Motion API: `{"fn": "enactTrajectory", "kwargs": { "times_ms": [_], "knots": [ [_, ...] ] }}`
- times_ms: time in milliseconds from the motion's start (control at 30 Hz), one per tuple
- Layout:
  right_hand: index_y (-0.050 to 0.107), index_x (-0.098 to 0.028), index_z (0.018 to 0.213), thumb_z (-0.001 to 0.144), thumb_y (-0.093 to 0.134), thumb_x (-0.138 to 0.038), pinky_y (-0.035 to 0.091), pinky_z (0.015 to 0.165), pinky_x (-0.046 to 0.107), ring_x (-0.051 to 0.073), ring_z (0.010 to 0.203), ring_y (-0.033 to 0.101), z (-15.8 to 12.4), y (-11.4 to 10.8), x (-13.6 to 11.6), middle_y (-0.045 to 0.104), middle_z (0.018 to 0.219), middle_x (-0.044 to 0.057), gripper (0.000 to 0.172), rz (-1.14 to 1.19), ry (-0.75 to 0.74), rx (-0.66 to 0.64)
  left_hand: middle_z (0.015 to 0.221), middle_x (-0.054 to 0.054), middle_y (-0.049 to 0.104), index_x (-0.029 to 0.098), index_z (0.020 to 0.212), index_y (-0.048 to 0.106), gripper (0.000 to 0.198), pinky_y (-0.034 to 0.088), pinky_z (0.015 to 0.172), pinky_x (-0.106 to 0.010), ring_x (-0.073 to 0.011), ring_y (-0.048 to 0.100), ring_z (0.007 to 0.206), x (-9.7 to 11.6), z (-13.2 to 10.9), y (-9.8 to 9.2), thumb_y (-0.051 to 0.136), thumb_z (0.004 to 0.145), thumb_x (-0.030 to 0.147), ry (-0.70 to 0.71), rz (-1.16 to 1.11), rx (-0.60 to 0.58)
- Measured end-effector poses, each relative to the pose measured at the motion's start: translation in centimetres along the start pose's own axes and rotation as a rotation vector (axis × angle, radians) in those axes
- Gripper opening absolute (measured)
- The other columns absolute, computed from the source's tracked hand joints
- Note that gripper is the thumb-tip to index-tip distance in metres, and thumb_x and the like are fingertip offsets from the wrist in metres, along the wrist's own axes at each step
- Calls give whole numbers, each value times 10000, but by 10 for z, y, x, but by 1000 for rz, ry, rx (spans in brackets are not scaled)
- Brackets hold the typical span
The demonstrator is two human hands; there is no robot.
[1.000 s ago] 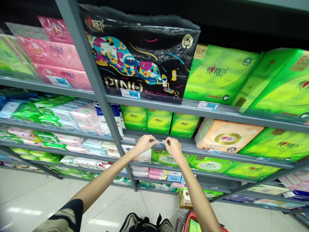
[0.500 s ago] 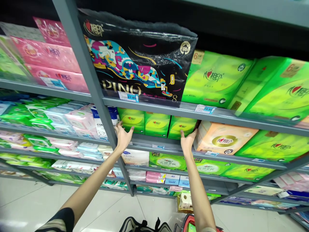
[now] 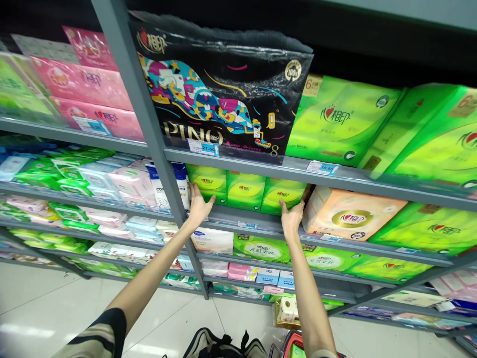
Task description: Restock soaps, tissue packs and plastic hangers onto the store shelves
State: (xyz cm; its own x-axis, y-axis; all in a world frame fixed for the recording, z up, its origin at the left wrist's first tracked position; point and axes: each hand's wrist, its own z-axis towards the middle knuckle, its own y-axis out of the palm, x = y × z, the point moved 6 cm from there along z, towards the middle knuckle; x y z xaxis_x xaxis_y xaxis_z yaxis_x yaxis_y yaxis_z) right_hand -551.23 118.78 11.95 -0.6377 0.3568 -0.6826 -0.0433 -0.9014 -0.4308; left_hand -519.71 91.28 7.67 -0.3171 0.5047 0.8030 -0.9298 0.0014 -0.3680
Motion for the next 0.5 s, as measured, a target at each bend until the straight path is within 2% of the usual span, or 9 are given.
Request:
{"fn": "enactTrajectory", "kwargs": {
  "times_ms": [100, 200, 267, 367, 500],
  "knots": [
    [390, 1, 1511, 845, 580, -826, 446, 1148, 564, 457, 1365, 562, 0, -1, -5, 565, 1440, 357, 1078, 8, -6, -3, 1741, -324, -29, -34, 1633, 143, 982, 173, 1340, -503, -389, 21, 1643, 2, -3, 1, 700, 869, 232, 8, 30, -32],
    [288, 33, 1571, 884, 577, -776, 378, 1221, 563, 446, 1483, 444, -14, -5, -17, 432, 1570, 368, 1100, -19, -69, 6, 1738, -330, 60, -41, 1612, 211, 881, 182, 1339, -512, -390, 67, 1642, 5, -12, -7, 648, 890, 212, 53, 47, -51],
    [241, 24, 1600, 935, 567, -702, 325, 1261, 562, 424, 1543, 359, -36, -11, -28, 346, 1634, 351, 1038, -32, -145, 22, 1728, -306, 188, -1, 1607, 259, 800, 211, 1334, -524, -372, 145, 1638, 6, -20, -17, 605, 927, 242, 107, 43, -48],
    [272, -82, 1618, 1006, 531, -568, 324, 1267, 574, 367, 1555, 353, -82, -20, -43, 371, 1645, 271, 823, 36, -242, 13, 1692, -281, 314, 34, 1605, 285, 755, 267, 1321, -529, -361, 255, 1613, 4, -27, -33, 574, 941, 248, 117, 19, -12],
    [337, -183, 1594, 1024, 524, -483, 352, 1245, 613, 339, 1537, 384, -133, -26, -51, 399, 1635, 218, 670, 115, -230, -37, 1708, -281, 274, 28, 1618, 245, 835, 239, 1332, -541, -386, 223, 1618, 2, -32, -36, 621, 902, 236, 59, -13, 10]
  ]
}}
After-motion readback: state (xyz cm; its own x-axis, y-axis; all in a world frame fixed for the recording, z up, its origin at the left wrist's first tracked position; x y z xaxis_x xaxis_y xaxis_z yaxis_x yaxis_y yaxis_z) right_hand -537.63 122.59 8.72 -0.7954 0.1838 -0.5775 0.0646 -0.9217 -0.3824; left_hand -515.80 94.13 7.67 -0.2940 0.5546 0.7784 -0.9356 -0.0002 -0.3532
